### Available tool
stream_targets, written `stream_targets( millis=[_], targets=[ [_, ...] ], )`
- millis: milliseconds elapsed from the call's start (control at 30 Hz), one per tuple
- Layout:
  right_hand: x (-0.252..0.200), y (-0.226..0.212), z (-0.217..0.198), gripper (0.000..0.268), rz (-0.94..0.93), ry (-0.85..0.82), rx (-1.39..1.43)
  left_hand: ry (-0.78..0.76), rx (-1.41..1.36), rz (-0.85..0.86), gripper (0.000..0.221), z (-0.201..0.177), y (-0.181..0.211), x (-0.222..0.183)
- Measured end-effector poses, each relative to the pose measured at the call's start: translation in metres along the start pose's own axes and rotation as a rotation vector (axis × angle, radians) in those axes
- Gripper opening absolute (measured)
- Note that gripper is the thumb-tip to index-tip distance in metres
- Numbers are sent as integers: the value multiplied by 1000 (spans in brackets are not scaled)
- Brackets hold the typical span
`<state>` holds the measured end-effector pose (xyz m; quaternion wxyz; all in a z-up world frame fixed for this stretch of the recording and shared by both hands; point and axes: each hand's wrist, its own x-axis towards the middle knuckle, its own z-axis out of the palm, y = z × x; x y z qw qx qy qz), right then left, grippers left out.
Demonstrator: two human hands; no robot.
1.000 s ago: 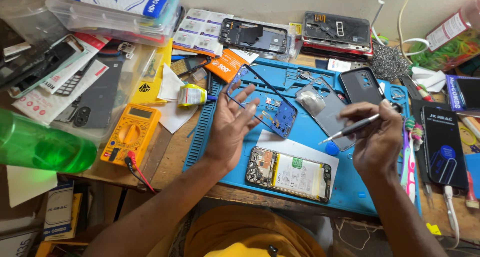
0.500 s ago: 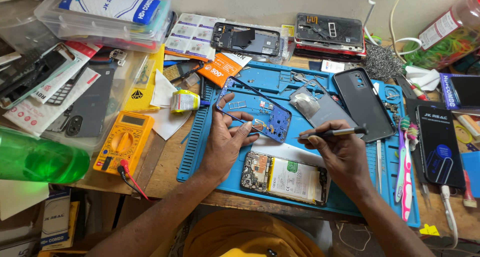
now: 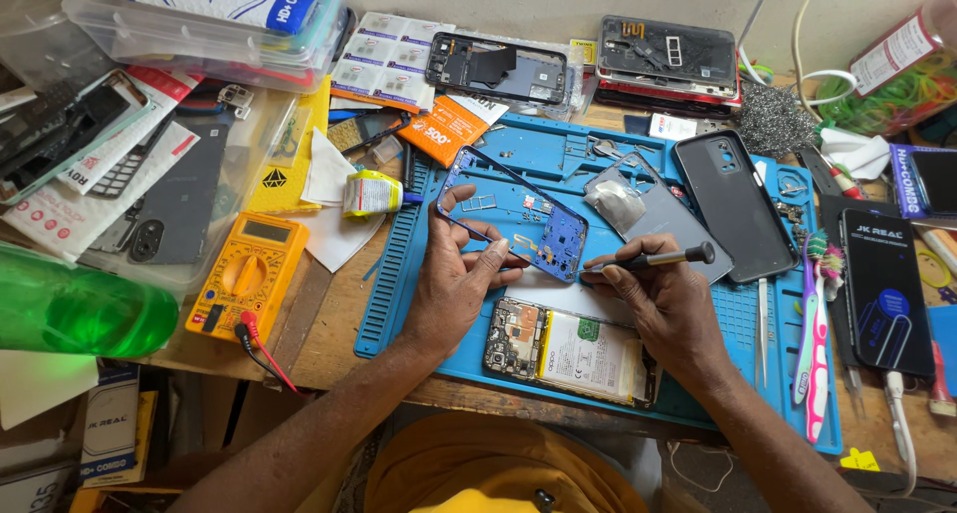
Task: The person cleans the internal components of a disassembled smartphone using a small brush and a cloth. They then reassemble the device by placing the battery and motherboard into the blue phone frame and securing the parts with a screwdriver.
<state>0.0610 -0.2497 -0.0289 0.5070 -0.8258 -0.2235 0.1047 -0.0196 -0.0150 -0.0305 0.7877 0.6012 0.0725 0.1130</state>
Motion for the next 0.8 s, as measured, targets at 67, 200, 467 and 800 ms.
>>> stream_targets(
  millis=[67, 200, 467, 800],
  targets=[
    [0, 1, 0, 15, -14, 6, -28, 2, 2, -1, 64, 0, 1, 0],
    [-2, 1, 1, 14, -33, 7, -18, -3, 1, -1, 63, -1, 0, 0],
    [-2, -1, 3, 15, -53, 15, -37, -16, -2, -6, 64, -1, 1, -1],
    [1, -5, 3, 18, -2, 51, -84, -19, 30, -16, 65, 0, 1, 0]
  ],
)
